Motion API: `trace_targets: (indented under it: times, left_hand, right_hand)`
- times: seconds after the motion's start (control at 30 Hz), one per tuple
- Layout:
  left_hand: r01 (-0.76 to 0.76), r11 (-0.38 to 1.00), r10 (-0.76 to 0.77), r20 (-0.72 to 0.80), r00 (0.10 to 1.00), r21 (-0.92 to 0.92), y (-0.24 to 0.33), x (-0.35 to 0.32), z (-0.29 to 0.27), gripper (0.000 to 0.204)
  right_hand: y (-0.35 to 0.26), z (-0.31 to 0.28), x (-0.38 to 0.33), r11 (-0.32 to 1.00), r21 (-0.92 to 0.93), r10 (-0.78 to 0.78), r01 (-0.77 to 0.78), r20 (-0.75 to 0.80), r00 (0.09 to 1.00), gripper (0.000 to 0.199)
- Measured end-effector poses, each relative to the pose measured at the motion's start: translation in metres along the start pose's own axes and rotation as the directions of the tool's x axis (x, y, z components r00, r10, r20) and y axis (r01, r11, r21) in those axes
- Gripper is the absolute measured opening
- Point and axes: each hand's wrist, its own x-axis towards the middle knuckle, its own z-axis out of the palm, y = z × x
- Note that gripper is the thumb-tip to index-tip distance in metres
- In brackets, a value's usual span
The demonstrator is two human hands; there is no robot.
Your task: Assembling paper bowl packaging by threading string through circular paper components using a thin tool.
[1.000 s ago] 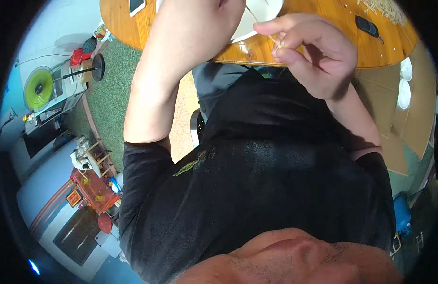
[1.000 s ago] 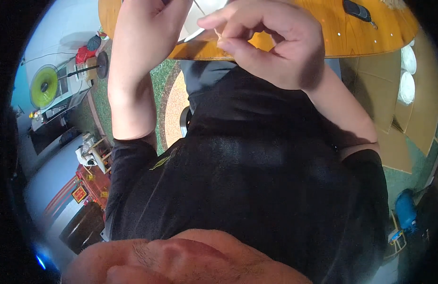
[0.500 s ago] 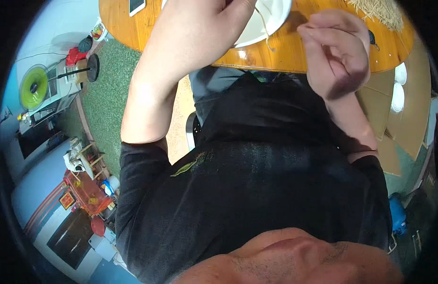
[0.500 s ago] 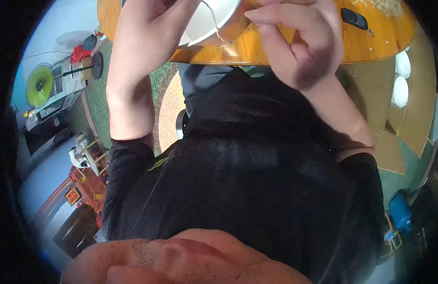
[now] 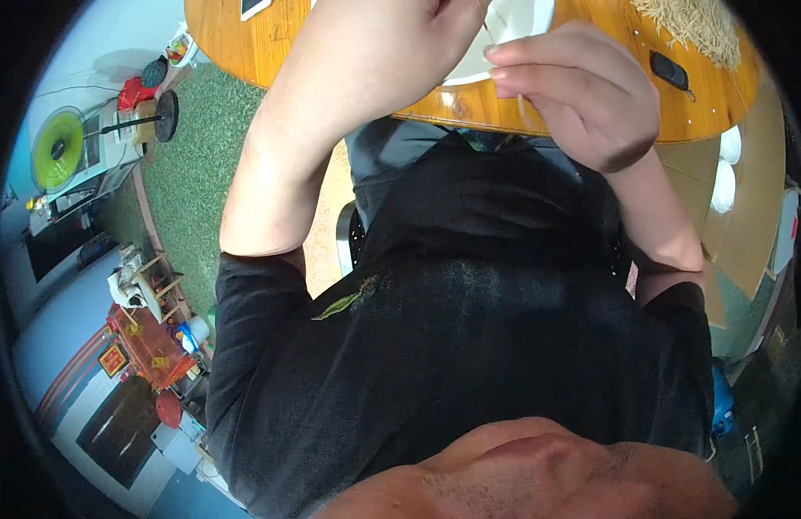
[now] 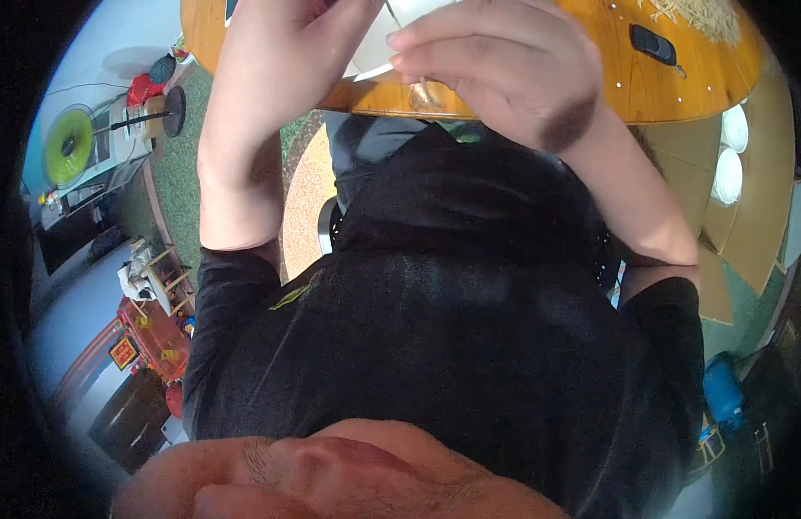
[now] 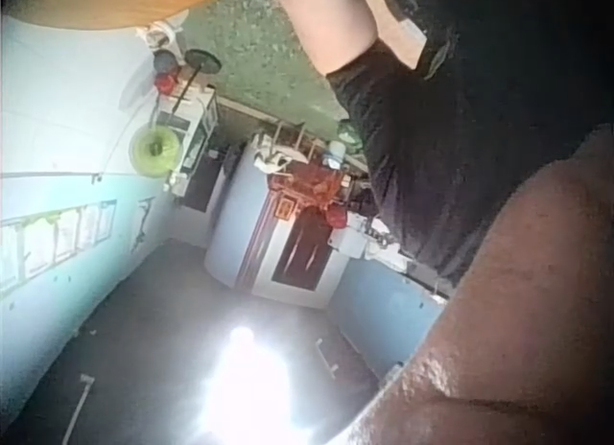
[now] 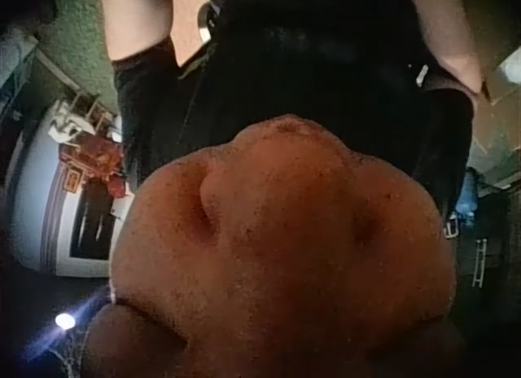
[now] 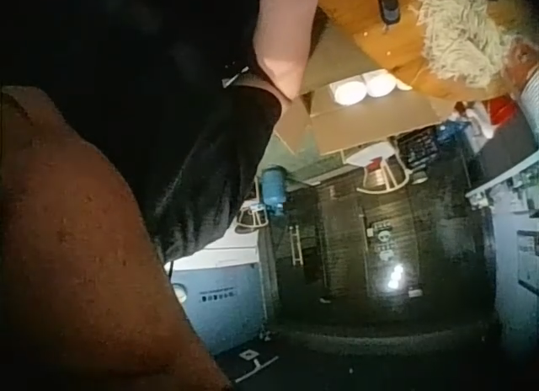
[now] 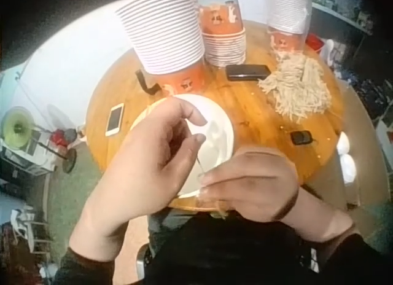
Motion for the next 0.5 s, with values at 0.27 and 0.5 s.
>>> trace_targets:
  times: [0.27,0.5]
  left_hand:
    - [0.01,0.99,-0.005,-0.037,0.999,0.138,0.007,0.001,0.003,0.02]
    - [-0.088,0.993,0.093,-0.062,0.994,0.078,0.004,-0.01,0.001,0.02]
  right_hand:
    - [-0.03,0.011,-0.019,0.732,0.388,0.635,-0.56,-0.09,0.768,0.015]
    - [-0.051,0.004,0.002,0.478,0.593,0.827,-0.648,-0.055,0.56,0.021]
